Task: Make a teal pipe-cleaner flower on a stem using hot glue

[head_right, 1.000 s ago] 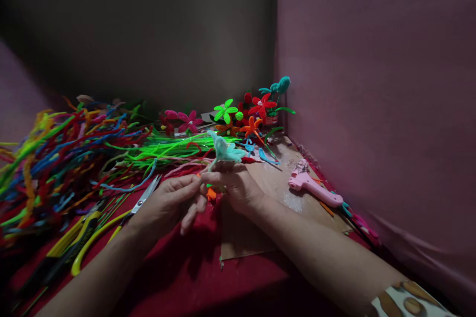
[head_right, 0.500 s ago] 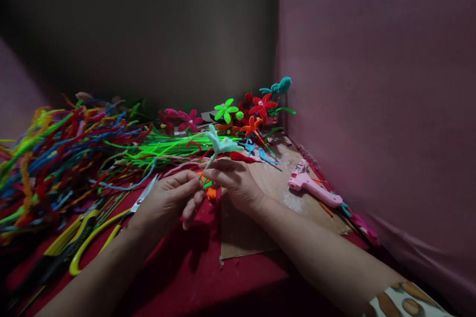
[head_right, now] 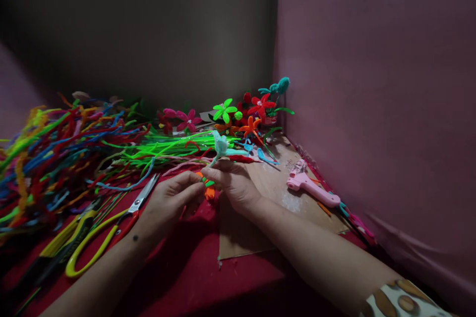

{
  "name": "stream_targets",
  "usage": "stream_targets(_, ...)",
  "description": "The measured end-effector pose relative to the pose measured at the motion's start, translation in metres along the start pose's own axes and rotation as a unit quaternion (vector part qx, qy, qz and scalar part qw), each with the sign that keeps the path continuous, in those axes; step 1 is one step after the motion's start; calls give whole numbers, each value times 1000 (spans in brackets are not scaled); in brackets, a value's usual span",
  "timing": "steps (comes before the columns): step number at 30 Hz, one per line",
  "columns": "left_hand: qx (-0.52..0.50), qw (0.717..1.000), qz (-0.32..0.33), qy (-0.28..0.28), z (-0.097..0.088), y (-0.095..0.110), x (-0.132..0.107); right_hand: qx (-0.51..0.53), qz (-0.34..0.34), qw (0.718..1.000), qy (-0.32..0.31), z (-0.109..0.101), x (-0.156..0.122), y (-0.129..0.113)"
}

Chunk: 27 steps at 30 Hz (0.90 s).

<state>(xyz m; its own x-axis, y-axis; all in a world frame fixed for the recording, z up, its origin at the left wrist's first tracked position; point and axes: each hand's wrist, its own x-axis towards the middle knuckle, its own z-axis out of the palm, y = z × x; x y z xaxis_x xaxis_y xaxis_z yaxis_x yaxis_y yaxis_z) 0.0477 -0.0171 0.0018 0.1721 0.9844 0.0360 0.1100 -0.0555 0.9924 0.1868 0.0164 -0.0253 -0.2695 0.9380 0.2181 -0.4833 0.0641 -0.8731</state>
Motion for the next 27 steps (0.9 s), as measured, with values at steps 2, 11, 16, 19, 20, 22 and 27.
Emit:
stream_targets(2,-22,1000,-5,-19,-1,-1,0,-47,-20,999,-19,1,-1,-2)
stream_targets(11,-259,945,-69,-189,-5,-9,-2,-61,-51,994,-79,8,-8,-12)
stream_targets(16,-76,989,-25,-123,-2,-6,1,-54,-23,997,-39,6,-8,-9)
stream_targets(19,17,1000,19,-12,2,-6,1,-99,-46,994,12,4,-7,-8)
stream_targets(20,22,999,29,7,3,-7,1,-120,-60,991,15,4,-7,-9)
stream_targets(22,8,999,40,13,4,-7,0,-149,-90,985,6,6,-7,-10)
stream_targets(27,-86,995,28,-52,-2,-10,2,-168,-107,979,-32,12,-11,-16)
